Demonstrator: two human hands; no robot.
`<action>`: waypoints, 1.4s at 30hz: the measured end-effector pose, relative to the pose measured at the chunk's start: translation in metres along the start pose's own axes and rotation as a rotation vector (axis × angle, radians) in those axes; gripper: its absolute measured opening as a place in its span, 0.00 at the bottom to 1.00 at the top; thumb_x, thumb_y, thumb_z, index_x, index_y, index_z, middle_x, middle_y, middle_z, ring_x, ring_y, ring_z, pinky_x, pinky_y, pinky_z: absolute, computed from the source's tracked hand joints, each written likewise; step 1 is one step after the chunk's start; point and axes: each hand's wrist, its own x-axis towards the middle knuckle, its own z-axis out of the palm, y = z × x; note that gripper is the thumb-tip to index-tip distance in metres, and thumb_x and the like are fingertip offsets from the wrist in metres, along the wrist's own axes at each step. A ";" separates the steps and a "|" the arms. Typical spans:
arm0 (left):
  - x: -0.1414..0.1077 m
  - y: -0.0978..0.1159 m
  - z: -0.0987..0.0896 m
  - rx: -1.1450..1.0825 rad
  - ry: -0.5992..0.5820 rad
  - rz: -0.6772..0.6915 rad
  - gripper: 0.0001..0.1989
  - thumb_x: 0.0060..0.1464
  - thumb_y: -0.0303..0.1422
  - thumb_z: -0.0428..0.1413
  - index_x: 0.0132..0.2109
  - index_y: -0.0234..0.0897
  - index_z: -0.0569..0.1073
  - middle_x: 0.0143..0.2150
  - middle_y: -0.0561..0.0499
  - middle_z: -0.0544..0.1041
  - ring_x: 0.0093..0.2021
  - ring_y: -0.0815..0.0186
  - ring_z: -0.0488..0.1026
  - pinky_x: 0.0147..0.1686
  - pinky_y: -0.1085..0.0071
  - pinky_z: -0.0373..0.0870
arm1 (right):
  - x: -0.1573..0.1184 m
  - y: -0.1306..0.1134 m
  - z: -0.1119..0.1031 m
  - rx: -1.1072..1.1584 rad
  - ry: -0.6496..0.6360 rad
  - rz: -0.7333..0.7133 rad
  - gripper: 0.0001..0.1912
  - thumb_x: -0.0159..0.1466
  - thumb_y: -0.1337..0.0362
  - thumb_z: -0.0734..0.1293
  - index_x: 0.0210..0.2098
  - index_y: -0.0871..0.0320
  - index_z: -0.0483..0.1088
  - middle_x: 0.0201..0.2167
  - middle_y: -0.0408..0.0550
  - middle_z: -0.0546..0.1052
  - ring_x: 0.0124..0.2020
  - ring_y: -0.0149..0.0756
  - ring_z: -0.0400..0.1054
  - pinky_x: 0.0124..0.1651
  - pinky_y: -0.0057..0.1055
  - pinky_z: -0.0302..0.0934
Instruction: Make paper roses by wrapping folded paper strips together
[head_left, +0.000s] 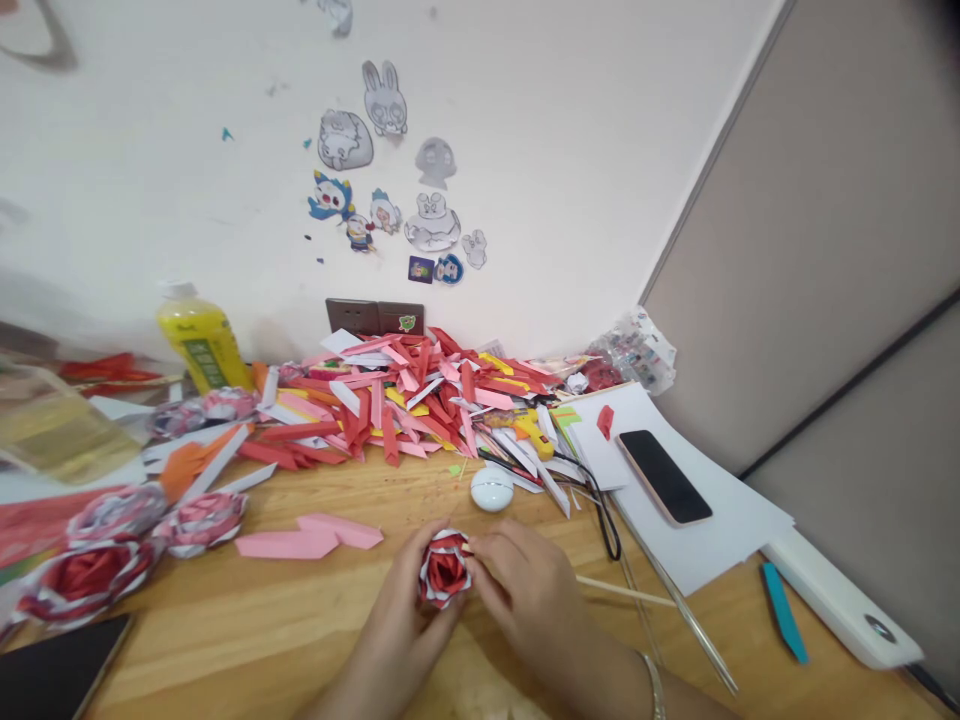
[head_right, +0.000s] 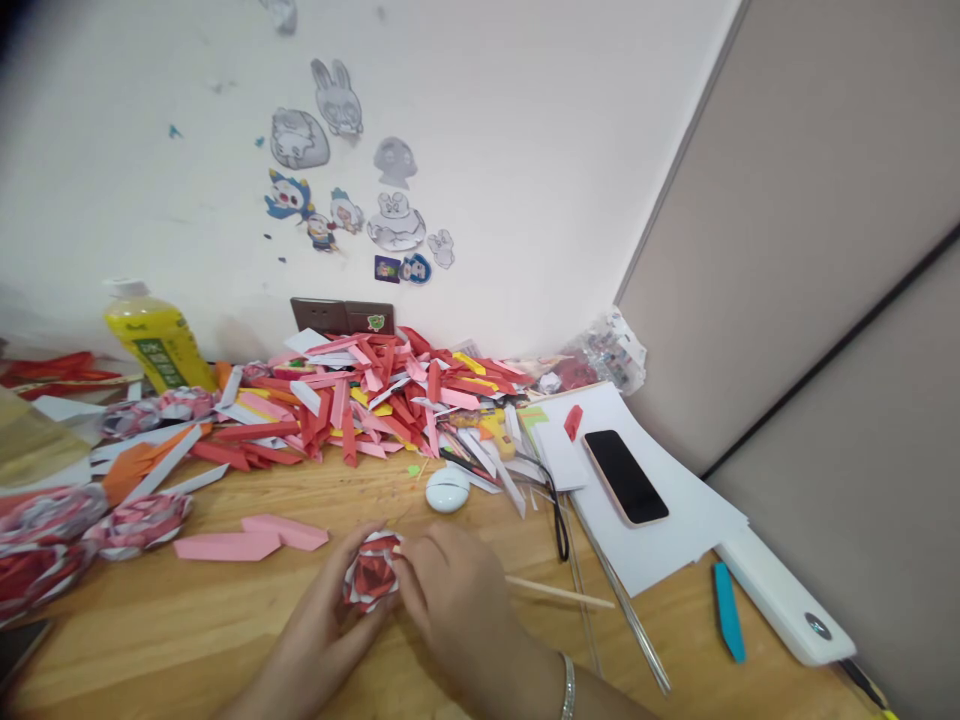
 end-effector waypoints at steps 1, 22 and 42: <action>0.000 0.000 0.000 0.008 0.002 0.002 0.20 0.52 0.33 0.52 0.53 0.35 0.62 0.49 0.37 0.73 0.49 0.54 0.73 0.47 0.57 0.71 | 0.000 0.000 0.001 -0.015 0.006 0.005 0.13 0.68 0.65 0.54 0.33 0.59 0.68 0.26 0.47 0.71 0.27 0.35 0.64 0.30 0.30 0.57; -0.001 0.003 -0.002 0.091 0.007 0.075 0.21 0.51 0.30 0.52 0.53 0.37 0.62 0.49 0.39 0.74 0.48 0.54 0.73 0.46 0.59 0.72 | -0.004 0.002 0.010 -0.237 -0.002 -0.149 0.14 0.68 0.70 0.51 0.33 0.59 0.66 0.22 0.46 0.71 0.20 0.35 0.63 0.21 0.31 0.50; -0.001 0.008 -0.003 0.125 -0.019 0.126 0.21 0.51 0.28 0.50 0.53 0.39 0.60 0.47 0.41 0.73 0.47 0.55 0.73 0.46 0.59 0.72 | -0.001 -0.003 0.004 0.063 -0.011 0.099 0.16 0.68 0.61 0.52 0.33 0.58 0.68 0.25 0.45 0.74 0.26 0.33 0.68 0.29 0.27 0.56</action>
